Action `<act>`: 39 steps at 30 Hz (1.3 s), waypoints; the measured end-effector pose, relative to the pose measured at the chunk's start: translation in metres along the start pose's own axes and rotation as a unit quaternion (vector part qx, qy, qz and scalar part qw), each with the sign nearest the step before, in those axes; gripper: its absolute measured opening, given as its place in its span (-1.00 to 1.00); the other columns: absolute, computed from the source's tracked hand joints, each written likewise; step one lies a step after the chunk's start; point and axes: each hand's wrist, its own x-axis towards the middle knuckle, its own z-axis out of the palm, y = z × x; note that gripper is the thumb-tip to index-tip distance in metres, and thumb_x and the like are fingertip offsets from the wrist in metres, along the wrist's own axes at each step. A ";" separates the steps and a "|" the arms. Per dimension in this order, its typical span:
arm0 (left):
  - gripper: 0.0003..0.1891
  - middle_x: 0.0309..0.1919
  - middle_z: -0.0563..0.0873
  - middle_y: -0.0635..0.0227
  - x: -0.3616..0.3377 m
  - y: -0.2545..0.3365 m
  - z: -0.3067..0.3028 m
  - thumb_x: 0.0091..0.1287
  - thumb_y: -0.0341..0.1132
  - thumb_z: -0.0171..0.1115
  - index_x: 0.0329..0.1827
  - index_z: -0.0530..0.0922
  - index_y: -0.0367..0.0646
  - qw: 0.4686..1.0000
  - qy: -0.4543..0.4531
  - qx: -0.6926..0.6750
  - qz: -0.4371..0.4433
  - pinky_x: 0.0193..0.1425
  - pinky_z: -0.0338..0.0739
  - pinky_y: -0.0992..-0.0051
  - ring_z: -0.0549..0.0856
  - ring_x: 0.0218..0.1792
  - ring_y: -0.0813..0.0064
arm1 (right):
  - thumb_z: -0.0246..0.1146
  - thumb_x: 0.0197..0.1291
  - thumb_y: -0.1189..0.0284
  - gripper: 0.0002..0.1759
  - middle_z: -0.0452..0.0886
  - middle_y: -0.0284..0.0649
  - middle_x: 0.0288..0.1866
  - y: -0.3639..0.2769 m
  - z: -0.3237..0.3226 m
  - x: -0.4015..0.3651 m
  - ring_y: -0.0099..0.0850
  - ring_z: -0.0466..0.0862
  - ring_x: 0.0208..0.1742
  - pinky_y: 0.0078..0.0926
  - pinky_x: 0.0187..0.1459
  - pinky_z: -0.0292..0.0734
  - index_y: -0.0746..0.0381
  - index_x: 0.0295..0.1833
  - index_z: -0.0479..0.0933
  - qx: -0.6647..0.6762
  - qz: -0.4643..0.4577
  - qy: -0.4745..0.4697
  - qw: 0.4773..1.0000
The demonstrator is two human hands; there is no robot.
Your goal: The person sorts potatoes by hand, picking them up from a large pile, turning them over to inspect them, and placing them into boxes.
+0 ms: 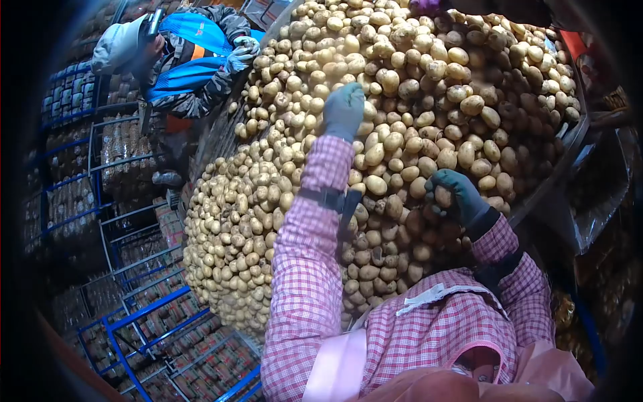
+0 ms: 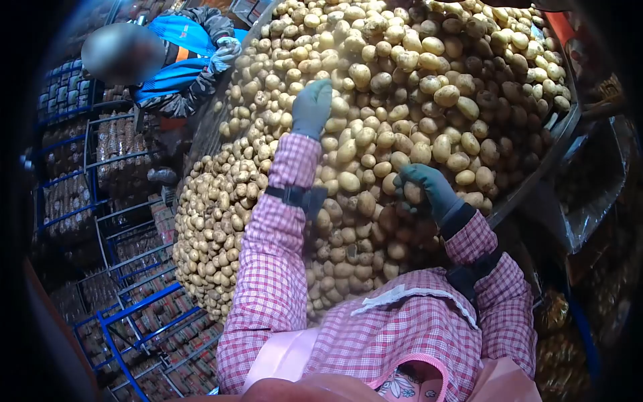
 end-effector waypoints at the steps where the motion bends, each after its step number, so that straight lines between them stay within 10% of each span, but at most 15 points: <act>1: -0.71 -0.09 0.77 0.22 0.013 -0.003 0.002 0.36 -0.24 0.18 0.03 0.68 -0.18 0.996 -0.007 0.090 0.024 0.12 0.58 0.31 0.71 -0.03 0.26 | 0.19 0.39 0.31 -0.73 0.65 -0.27 -0.23 0.000 -0.004 0.001 -0.47 0.65 -0.31 -0.50 -0.37 0.59 0.25 0.05 0.58 0.001 -0.009 -0.032 0.999; 5: -0.60 0.13 0.70 0.26 0.041 0.013 0.035 0.33 -0.22 0.16 0.22 0.58 -0.03 0.899 -0.114 0.423 -0.003 0.34 0.43 0.23 0.60 0.22 0.21 | 0.16 0.40 0.41 -0.70 0.66 -0.17 -0.24 -0.003 -0.002 -0.003 -0.39 0.68 -0.33 -0.43 -0.36 0.65 0.37 0.11 0.56 -0.024 -0.023 -0.036 0.999; 8: -0.54 0.18 0.66 0.25 0.056 -0.002 0.046 0.28 -0.21 0.17 0.28 0.53 0.00 0.896 -0.120 0.426 -0.024 0.39 0.32 0.03 0.57 0.26 0.23 | 0.16 0.42 0.42 -0.67 0.68 -0.15 -0.19 0.005 -0.011 0.000 -0.37 0.72 -0.22 -0.39 -0.27 0.69 0.37 0.19 0.53 -0.005 -0.045 -0.054 0.998; 23: -0.48 0.14 0.70 0.13 0.065 -0.002 0.029 0.22 -0.05 0.31 0.26 0.57 0.06 0.887 -0.246 0.390 -0.003 0.28 0.56 0.21 0.71 0.14 0.16 | 0.01 0.53 0.26 -0.59 0.69 -0.23 -0.02 0.000 -0.011 -0.018 -0.44 0.70 -0.05 -0.51 0.03 0.64 0.32 0.20 0.56 -0.026 -0.093 -0.076 0.992; 26: -0.57 0.05 0.74 0.17 0.053 0.006 0.006 0.30 -0.10 0.34 0.19 0.63 -0.04 0.969 -0.214 0.097 -0.077 0.15 0.63 0.17 0.75 0.05 0.19 | -0.03 0.55 0.21 -0.56 0.69 -0.24 -0.09 0.002 -0.012 -0.027 -0.47 0.68 -0.11 -0.56 -0.04 0.64 0.32 0.15 0.59 -0.244 -0.272 -0.035 0.930; 27: -0.66 -0.08 0.79 0.21 0.043 0.015 0.000 0.32 -0.26 0.40 0.11 0.65 -0.19 0.947 -0.169 -0.206 -0.178 -0.02 0.72 0.37 0.78 -0.11 0.37 | -0.04 0.56 0.18 -0.54 0.69 -0.24 -0.13 0.000 -0.010 -0.031 -0.47 0.68 -0.15 -0.56 -0.09 0.65 0.32 0.16 0.58 -0.154 -0.204 -0.026 0.967; 30: -0.66 -0.01 0.75 0.25 0.003 0.042 -0.034 0.39 -0.30 0.37 0.14 0.63 -0.28 0.860 -0.178 -0.434 -0.198 -0.02 0.76 0.47 0.75 -0.08 0.50 | -0.06 0.57 0.08 -0.47 0.68 -0.22 -0.23 -0.008 0.006 -0.038 -0.44 0.68 -0.31 -0.53 -0.25 0.65 0.33 0.15 0.57 0.037 -0.054 -0.044 0.997; 34: -0.63 0.01 0.73 0.27 -0.079 0.081 -0.036 0.48 -0.20 0.25 0.21 0.62 -0.26 0.837 -0.188 -0.493 -0.145 -0.08 0.73 0.50 0.74 -0.03 0.49 | -0.06 0.52 -0.11 -0.33 0.66 -0.18 -0.34 -0.007 0.029 -0.038 -0.37 0.63 -0.54 -0.52 -0.49 0.60 0.31 0.19 0.54 0.001 -0.075 -0.101 0.992; 39: -0.69 -0.14 0.80 0.34 -0.166 0.130 -0.018 0.55 -0.22 0.13 0.10 0.69 -0.27 0.942 -0.117 -0.304 -0.080 -0.16 0.63 0.52 0.76 -0.16 0.53 | 0.05 0.47 -0.11 -0.39 0.69 -0.18 -0.23 0.027 0.031 -0.017 -0.47 0.64 -0.47 -0.53 -0.60 0.51 0.24 0.16 0.54 -0.011 -0.065 -0.077 0.995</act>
